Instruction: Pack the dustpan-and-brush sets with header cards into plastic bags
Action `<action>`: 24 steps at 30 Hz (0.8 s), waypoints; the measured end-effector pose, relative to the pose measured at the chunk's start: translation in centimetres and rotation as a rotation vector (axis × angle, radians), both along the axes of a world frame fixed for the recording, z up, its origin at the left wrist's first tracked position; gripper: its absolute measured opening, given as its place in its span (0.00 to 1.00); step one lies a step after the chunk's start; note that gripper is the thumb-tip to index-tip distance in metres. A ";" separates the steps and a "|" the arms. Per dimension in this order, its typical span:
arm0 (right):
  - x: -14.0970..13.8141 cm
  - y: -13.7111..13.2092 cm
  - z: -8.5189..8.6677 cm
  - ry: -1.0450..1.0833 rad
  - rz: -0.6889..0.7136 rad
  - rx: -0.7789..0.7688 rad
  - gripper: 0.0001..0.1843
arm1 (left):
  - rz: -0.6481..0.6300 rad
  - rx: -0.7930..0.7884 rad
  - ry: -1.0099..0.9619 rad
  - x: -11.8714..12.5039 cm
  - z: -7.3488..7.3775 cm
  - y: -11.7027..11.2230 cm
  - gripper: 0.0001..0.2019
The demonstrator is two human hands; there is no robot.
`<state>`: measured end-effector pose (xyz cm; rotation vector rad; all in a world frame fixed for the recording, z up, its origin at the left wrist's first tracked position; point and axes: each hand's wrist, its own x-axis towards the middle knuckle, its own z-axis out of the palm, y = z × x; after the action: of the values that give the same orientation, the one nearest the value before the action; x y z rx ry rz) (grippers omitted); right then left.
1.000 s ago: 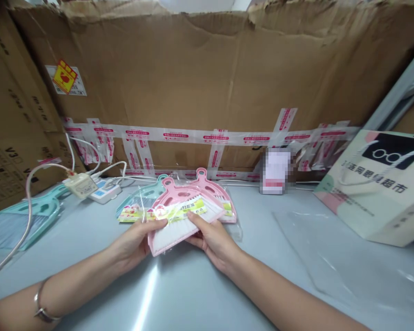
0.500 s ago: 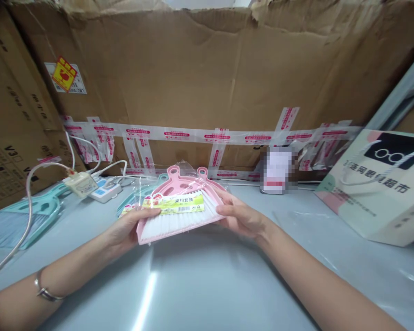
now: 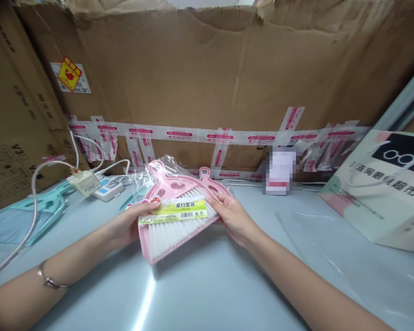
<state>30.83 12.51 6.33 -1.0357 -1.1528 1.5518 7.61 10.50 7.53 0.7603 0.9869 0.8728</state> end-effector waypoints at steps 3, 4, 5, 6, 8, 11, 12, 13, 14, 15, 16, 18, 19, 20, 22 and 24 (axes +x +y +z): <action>-0.7 -0.6 -0.4 -0.078 -0.065 0.059 0.20 | -0.022 -0.012 -0.023 0.2 0.2 -0.1 0.13; -0.9 -0.7 -0.6 -0.107 -0.092 0.057 0.20 | -0.011 -0.015 -0.024 0.3 0.2 -0.1 0.12; -1.0 -0.7 -0.8 -0.128 -0.124 0.039 0.19 | 0.007 -0.014 -0.023 0.3 0.3 -0.1 0.12; -1.2 -0.8 -1.0 -0.135 -0.153 0.012 0.19 | 0.028 -0.011 -0.021 0.4 0.3 -0.2 0.13; -1.3 -0.8 -1.2 -0.124 -0.178 -0.050 0.17 | 0.055 -0.009 -0.022 0.4 0.4 -0.2 0.14; -1.0 -0.7 -0.7 -0.139 -0.089 -0.085 0.16 | 0.063 -0.037 -0.024 0.4 0.5 0.0 0.13; -0.8 -0.6 -0.4 -0.146 -0.047 -0.075 0.16 | 0.063 -0.050 -0.025 0.3 0.5 0.1 0.13; -0.5 -0.4 -0.1 -0.144 -0.009 -0.052 0.17 | 0.062 -0.060 -0.024 0.3 0.6 0.1 0.13; -0.2 -0.2 0.1 -0.132 0.017 -0.025 0.17 | 0.059 -0.069 -0.023 0.2 0.6 0.2 0.13; 0.1 0.0 0.3 -0.114 0.032 -0.007 0.17 | 0.051 -0.080 -0.024 0.2 0.6 0.2 0.13; 0.5 0.2 0.5 -0.090 0.048 0.002 0.19 | 0.041 -0.093 -0.030 0.2 0.7 0.2 0.13; 1.1 0.5 0.6 -0.021 0.129 -0.002 0.24 | 0.018 -0.121 -0.052 0.1 0.8 0.1 0.13; 1.4 0.6 0.6 0.022 0.195 -0.008 0.28 | 0.002 -0.132 -0.067 0.1 0.9 0.0 0.12; 1.7 0.7 0.6 0.069 0.272 -0.009 0.32 | -0.016 -0.139 -0.081 0.1 1.0 -0.1 0.11; 2.2 0.6 0.5 0.144 0.409 -0.001 0.43 | -0.039 -0.145 -0.090 0.1 1.3 -0.2 0.09; 2.4 0.4 0.4 0.165 0.464 0.005 0.51 | -0.033 -0.147 -0.070 0.0 1.7 -0.2 0.09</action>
<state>33.24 12.87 6.78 -0.6449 -1.3395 1.9504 7.61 10.28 9.18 0.6152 0.9630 0.7843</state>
